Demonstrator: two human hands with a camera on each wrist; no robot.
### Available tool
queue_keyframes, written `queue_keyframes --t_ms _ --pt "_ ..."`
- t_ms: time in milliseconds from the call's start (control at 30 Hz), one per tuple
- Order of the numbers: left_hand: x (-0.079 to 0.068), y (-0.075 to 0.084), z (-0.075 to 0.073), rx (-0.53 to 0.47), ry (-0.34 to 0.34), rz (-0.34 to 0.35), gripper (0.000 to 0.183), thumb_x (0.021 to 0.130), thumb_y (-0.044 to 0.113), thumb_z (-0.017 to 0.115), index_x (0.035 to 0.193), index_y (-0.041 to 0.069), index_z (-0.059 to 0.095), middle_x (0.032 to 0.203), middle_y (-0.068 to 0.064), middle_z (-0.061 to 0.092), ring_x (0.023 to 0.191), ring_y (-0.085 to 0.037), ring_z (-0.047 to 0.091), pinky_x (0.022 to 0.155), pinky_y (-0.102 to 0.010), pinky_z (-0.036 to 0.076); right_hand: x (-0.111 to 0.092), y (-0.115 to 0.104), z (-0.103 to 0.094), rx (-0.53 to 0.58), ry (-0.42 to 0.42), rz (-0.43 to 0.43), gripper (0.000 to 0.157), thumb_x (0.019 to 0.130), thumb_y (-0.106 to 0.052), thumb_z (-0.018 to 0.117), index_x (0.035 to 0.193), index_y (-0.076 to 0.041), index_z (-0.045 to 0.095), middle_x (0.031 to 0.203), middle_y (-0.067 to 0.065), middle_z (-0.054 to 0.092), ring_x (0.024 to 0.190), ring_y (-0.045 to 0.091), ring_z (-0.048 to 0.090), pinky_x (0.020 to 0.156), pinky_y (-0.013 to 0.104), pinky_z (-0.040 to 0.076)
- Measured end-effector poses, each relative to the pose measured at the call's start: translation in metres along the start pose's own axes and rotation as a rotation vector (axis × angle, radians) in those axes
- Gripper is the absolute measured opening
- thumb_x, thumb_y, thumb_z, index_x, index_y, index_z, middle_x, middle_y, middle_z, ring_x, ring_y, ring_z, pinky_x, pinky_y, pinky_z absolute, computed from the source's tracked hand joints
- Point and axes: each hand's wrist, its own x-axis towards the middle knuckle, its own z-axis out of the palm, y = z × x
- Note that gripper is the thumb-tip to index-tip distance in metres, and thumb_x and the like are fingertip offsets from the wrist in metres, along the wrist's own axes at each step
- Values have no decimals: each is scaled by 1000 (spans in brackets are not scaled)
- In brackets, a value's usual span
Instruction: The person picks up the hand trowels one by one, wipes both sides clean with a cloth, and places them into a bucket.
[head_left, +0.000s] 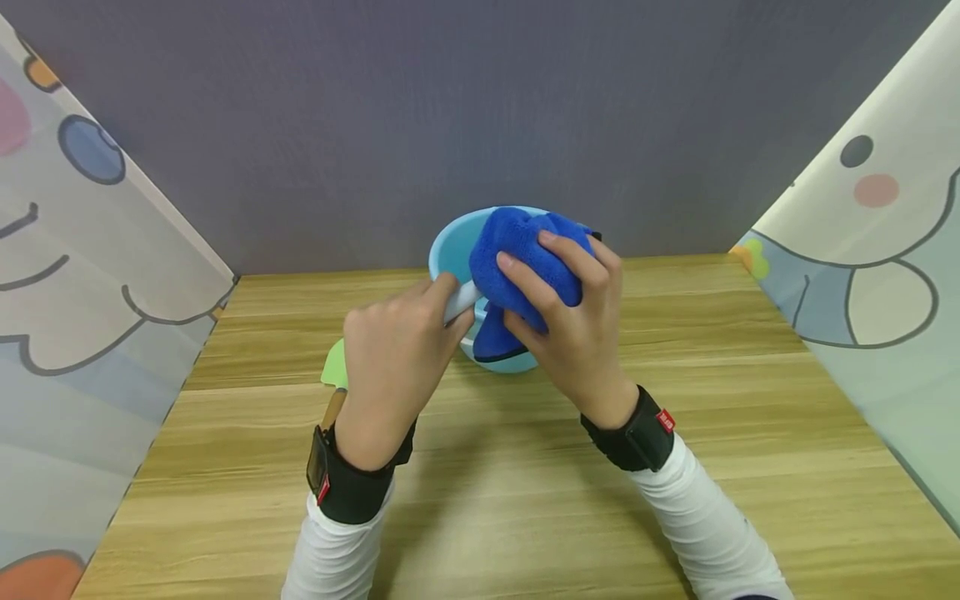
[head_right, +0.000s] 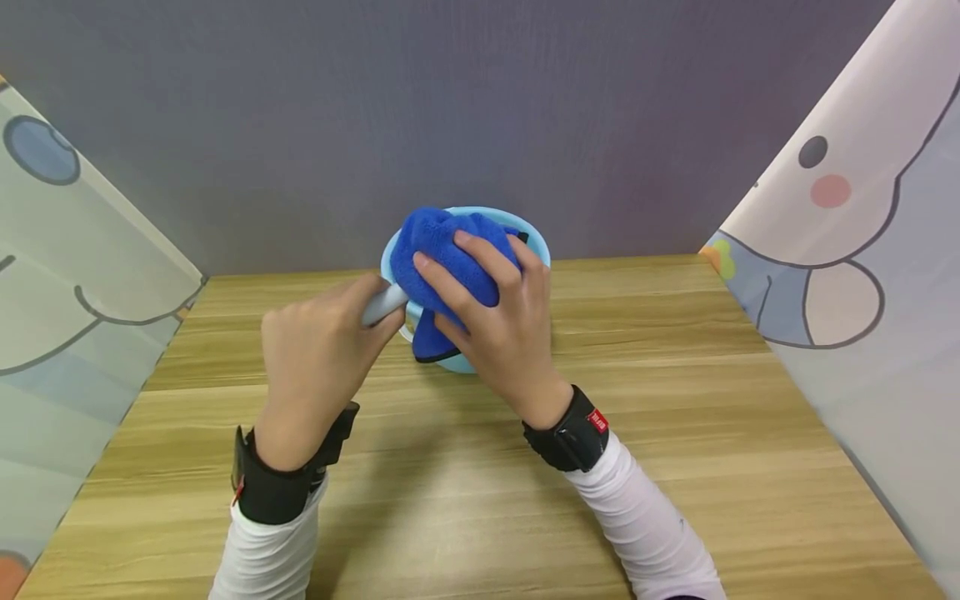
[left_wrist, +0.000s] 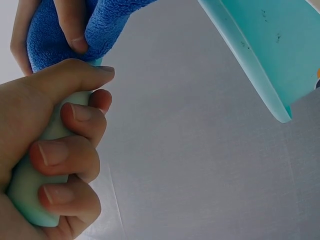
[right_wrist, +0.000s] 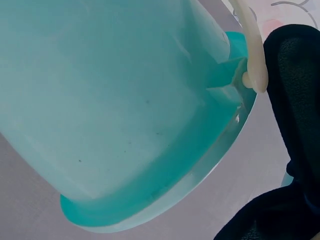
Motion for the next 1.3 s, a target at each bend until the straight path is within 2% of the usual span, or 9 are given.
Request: queue_keyframes --t_ms 367,700,933,1300 --pt "0 -2 -1 -6 -1 6 29 80 20 74 63 9 53 46 -1 40 34 -14 27 36 -26 12 1 1 0 -2 -2 3 51 75 -11 79 120 -17 57 128 18 43 114 42 40 90 64 44" --pt "-2 -4 -1 37 22 6 34 79 20 74 60 10 48 47 1 35 36 -13 23 39 -25 8 5 1 0 0 -8 13 48 77 -11 78 119 -17 58 126 19 44 114 43 41 91 62 43" --pt "-2 -5 -1 50 37 12 36 78 23 76 60 10 48 45 -1 36 34 -14 23 37 -25 10 4 2 -3 -22 -23 45 47 77 -9 77 119 -19 59 128 18 44 116 42 40 92 62 42" --pt "-1 -4 0 42 27 6 35 79 21 74 59 10 48 46 0 36 36 -13 22 37 -25 10 4 1 -3 -48 -34 37 44 78 -14 78 119 -19 63 127 19 46 116 42 39 91 62 40"
